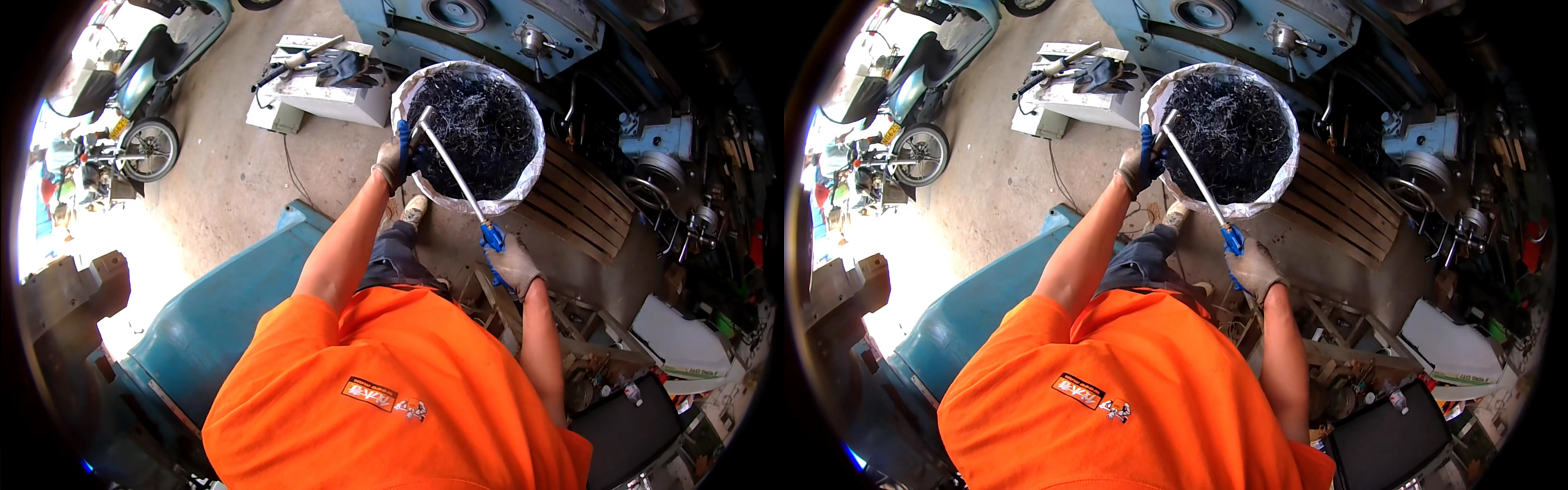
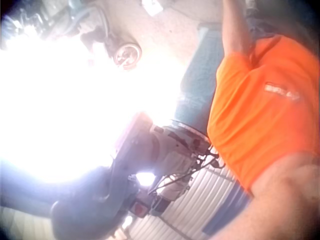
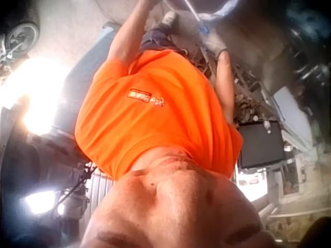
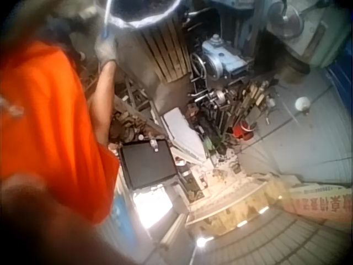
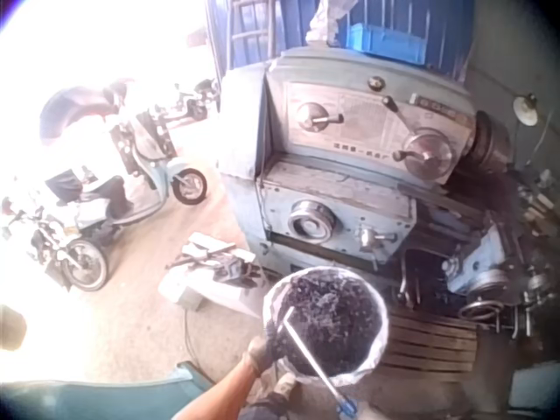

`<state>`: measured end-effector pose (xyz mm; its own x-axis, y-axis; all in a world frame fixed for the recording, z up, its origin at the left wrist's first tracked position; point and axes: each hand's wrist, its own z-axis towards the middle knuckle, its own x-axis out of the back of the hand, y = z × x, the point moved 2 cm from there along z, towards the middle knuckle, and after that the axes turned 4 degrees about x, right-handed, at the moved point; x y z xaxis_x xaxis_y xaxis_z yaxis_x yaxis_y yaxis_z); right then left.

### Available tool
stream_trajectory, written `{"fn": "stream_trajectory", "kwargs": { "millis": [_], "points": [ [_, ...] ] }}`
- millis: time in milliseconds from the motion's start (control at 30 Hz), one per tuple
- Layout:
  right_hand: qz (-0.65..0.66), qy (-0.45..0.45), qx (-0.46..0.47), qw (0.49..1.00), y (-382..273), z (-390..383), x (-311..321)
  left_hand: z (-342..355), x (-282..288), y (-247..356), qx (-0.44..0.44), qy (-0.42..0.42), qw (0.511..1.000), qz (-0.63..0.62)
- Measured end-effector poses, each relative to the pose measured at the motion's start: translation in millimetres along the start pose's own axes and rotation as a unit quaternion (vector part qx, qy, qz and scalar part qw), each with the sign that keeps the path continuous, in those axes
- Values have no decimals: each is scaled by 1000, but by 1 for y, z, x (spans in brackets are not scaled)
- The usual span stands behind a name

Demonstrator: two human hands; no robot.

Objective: The person cleans a milling machine using a brush and a small container of liquid, then uses pliers to remove metal shavings from the machine and places them into a white bag. The person moves around the workshop while performing these actions.

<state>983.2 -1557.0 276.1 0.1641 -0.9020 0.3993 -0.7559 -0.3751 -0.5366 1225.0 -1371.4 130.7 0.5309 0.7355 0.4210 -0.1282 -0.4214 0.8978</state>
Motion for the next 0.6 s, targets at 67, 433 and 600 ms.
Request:
{"fn": "stream_trajectory", "kwargs": {
  "millis": [67, 433, 600],
  "points": [
    [4, -15, -14, 1000, 1, -9, -2, 0, 3, 1, -60, 59, 989, 122],
    [69, -36, -5, 997, 8, -27, -5, 17, -13, -44, 242, -116, 739, -618],
    [81, -18, -18, 996, 31, -38, -25, 17, -17, -16, 294, -84, 669, -678]
  ]
}}
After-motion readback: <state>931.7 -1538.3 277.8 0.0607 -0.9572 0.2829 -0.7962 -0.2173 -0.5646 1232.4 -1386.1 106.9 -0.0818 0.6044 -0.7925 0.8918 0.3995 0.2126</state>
